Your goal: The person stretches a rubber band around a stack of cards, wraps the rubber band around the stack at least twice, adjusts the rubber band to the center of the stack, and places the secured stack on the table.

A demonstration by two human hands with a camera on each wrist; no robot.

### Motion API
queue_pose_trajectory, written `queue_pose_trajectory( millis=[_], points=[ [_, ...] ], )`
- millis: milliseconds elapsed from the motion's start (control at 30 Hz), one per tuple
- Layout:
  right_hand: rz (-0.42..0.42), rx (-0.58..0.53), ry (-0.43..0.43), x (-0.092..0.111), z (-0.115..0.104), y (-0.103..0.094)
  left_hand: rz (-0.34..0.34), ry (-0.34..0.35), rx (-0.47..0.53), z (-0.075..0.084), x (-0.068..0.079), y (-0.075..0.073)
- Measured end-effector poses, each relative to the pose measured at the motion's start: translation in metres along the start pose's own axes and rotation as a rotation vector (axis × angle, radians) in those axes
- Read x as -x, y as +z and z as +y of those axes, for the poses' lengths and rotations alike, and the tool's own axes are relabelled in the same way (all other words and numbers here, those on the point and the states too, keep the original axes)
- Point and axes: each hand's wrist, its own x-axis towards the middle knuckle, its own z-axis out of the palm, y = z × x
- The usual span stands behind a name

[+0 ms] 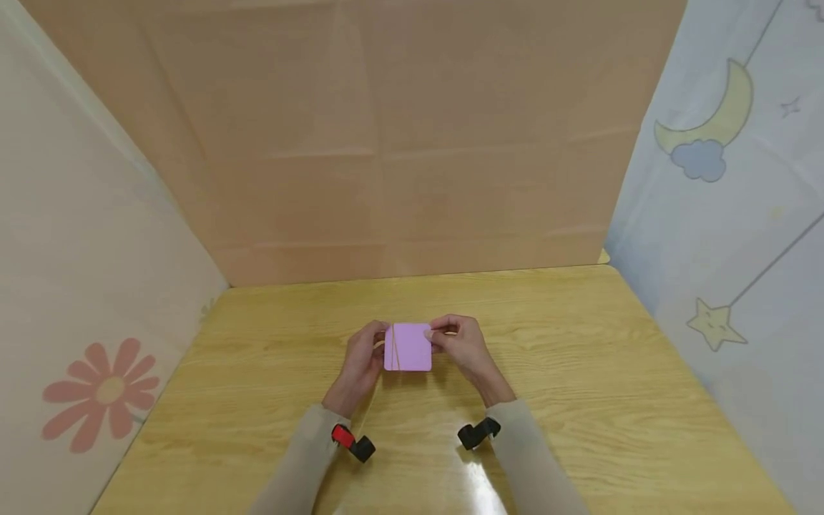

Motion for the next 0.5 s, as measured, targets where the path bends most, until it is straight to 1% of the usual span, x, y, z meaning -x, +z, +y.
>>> queue_pose_trajectory(
  millis=[300,400,500],
  points=[
    [-0.001,-0.014,0.024,-0.0011,0.0022,-0.0032,-0.007,-0.003,-0.014,-0.0021,-0.0021,-0.0016],
    [0.014,-0.041,0.041,-0.0022,0.0031,-0.0056,-0.001,0.012,-0.056,-0.0004,-0.0014,-0.0028],
    [0.026,-0.071,0.059,-0.0027,0.0043,-0.0078,0.010,0.050,-0.110,0.0011,-0.0003,-0.0038]
  ],
)
